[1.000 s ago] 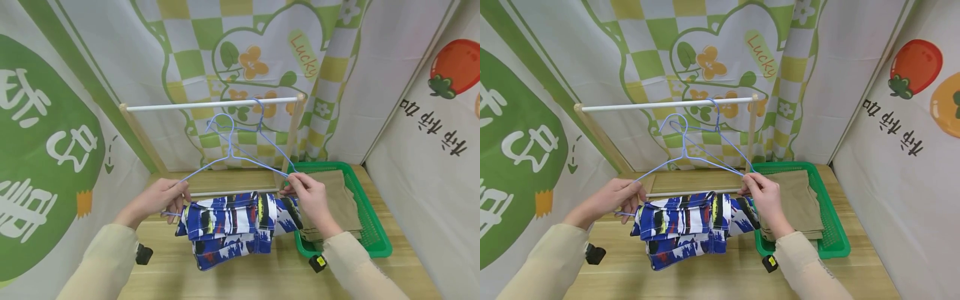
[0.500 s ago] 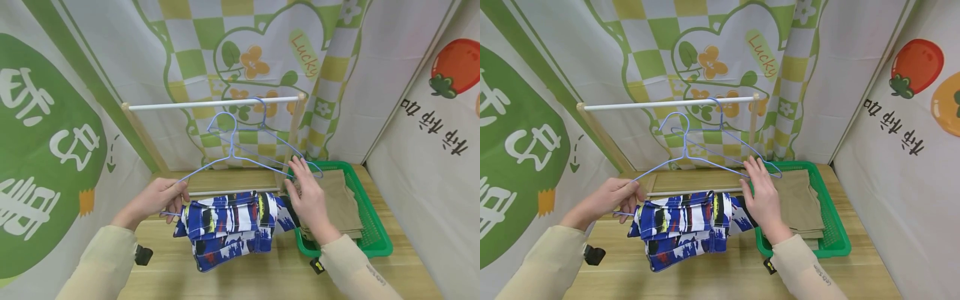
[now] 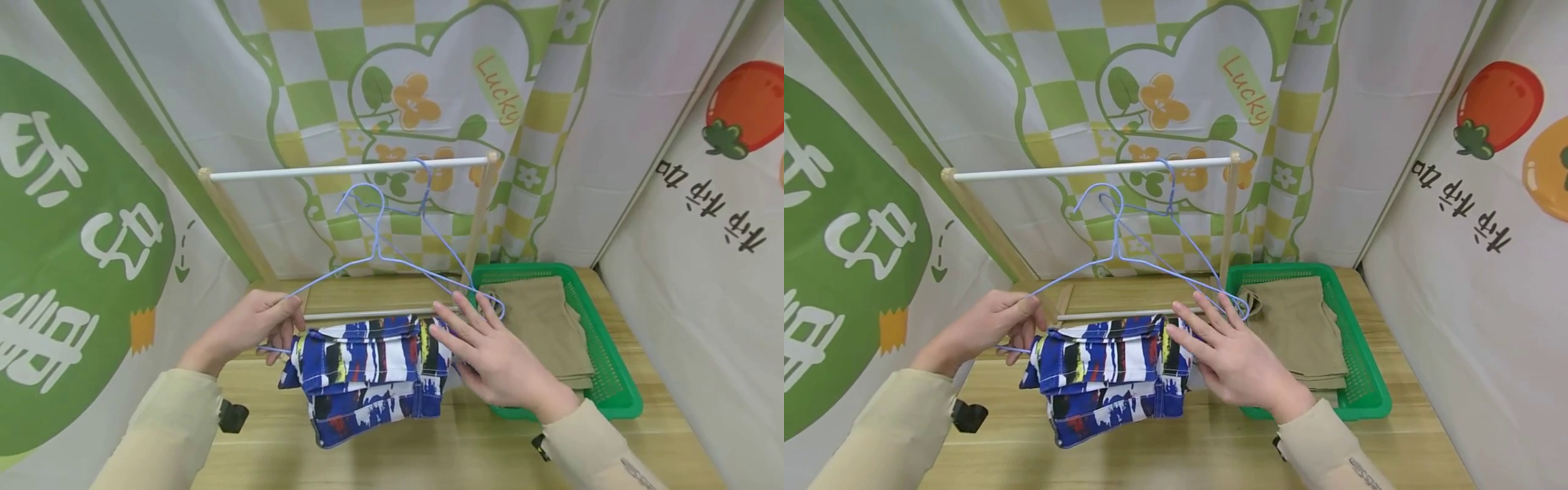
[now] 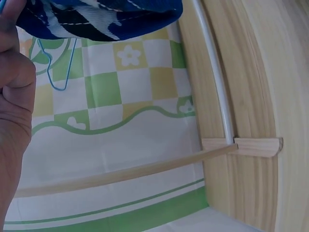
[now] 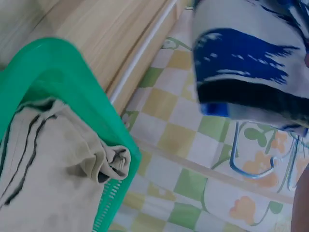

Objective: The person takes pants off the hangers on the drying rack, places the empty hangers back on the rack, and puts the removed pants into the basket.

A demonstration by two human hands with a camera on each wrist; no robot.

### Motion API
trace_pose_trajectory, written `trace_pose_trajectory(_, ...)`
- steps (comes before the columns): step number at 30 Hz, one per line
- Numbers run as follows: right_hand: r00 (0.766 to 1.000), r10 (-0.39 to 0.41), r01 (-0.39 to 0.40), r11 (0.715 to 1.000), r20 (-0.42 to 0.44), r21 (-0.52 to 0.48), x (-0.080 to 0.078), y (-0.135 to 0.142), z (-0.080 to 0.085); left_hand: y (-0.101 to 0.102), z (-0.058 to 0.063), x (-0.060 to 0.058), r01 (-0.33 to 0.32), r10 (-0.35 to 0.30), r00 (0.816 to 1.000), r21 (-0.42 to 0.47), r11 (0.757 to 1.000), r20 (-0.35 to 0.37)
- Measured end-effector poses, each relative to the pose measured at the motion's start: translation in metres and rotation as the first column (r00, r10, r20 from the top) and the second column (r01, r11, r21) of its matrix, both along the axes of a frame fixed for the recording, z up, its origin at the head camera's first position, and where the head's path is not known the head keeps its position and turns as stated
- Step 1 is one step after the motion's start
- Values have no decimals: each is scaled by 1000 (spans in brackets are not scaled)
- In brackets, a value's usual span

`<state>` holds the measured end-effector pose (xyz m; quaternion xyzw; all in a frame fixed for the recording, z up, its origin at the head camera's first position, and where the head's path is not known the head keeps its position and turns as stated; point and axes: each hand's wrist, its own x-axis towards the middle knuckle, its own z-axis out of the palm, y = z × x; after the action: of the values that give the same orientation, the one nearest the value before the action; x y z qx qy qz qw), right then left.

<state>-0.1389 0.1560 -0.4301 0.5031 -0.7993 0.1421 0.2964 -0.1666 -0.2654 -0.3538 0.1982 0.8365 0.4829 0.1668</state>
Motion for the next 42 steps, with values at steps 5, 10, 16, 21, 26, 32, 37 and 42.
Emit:
trace_pose_trajectory(5, 996, -68, 75, 989, -59, 130, 1, -2, -2, 1, 1, 0, -2, 2, 1000, 2, 1000, 7)
trace_pose_trajectory(10, 990, -90, 108, 978, -108, 178, -2, -10, 5, 6, 2, -2, 12, -12, 1000, -5, 1000, 16)
trace_pose_trajectory(16, 996, -28, 50, 967, -90, 248, -4, -21, 14, 11, 0, -6, 3, -3, 999, -1, 1000, 42)
trace_pose_trajectory(21, 998, 63, -57, 969, -15, 241, -2, -29, 18, 13, -4, -9, -23, 24, 998, -10, 1000, 66)
trace_pose_trajectory(26, 987, 158, -154, 974, -11, 166, -2, -38, 20, 17, -8, -12, -53, 53, 994, -5, 999, 91)
trace_pose_trajectory(32, 991, 111, -107, 993, -79, 58, 1, -49, 17, 19, -10, -14, -82, 82, 993, -8, 997, 89)
trace_pose_trajectory(37, 990, 88, -94, 994, -108, -48, 4, -55, 17, 21, -11, -15, -90, 89, 990, 1, 996, 106)
trace_pose_trajectory(42, 987, 101, -116, 986, -125, -120, 6, -59, 19, 23, -13, -16, -72, 73, 992, -12, 997, 103)
